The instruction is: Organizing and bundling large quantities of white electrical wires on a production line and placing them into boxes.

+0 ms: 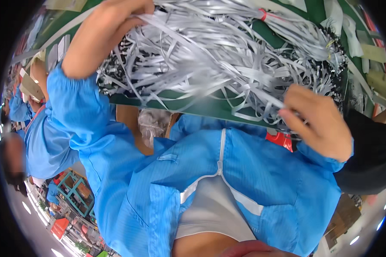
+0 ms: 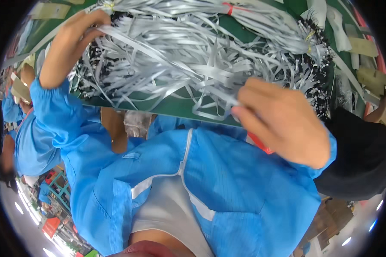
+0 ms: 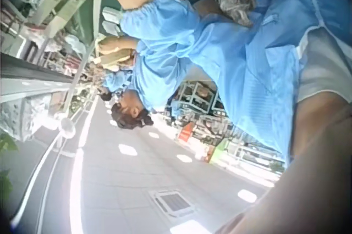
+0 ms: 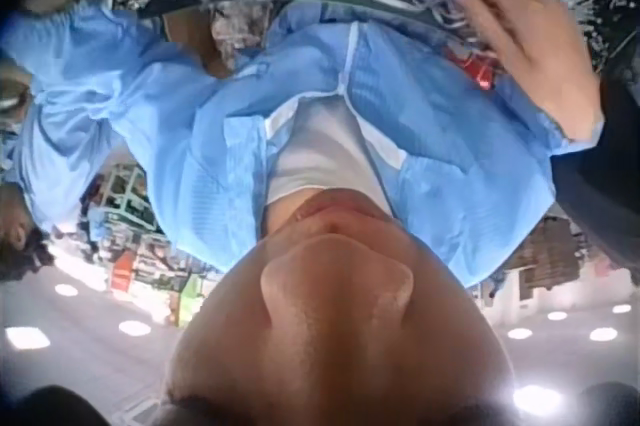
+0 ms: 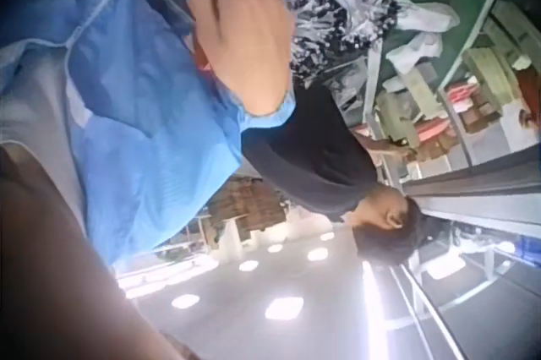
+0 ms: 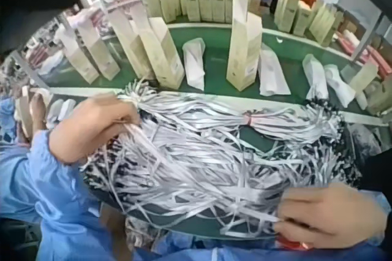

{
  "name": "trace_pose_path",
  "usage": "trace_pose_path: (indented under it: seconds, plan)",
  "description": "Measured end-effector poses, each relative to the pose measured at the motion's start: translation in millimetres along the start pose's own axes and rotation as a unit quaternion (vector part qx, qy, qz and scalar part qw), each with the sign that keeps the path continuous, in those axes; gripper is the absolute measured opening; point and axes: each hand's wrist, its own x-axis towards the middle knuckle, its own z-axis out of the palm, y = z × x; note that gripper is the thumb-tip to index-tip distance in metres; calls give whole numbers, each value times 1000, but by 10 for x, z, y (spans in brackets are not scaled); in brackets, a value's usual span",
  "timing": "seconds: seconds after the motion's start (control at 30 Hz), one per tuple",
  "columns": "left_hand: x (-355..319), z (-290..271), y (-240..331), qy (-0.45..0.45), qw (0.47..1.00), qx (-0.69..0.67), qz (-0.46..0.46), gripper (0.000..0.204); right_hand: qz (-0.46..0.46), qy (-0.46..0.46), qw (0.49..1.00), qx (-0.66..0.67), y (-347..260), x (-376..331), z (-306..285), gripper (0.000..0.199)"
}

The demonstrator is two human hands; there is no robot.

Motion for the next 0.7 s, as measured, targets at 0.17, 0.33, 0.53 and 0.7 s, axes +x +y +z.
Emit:
trace_pose_path:
  seconds: [0.17, 0.33, 0.53, 0.7]
  plan:
    - [638, 133, 276, 148, 900, -300, 279, 54, -66, 36, 997, 23, -32, 43, -686, 17]
    - [1116, 428, 1093, -53, 706, -633, 313, 101, -214, 146, 932, 255, -88, 197, -1175, 22]
    - [1245, -36, 1203, -249, 612, -640, 391, 79, -480, 110, 646, 583, 177, 18, -1541, 30]
    - [1190, -347, 943, -83, 675, -706, 196, 51, -435, 465, 685, 354, 521, -103, -1532, 25]
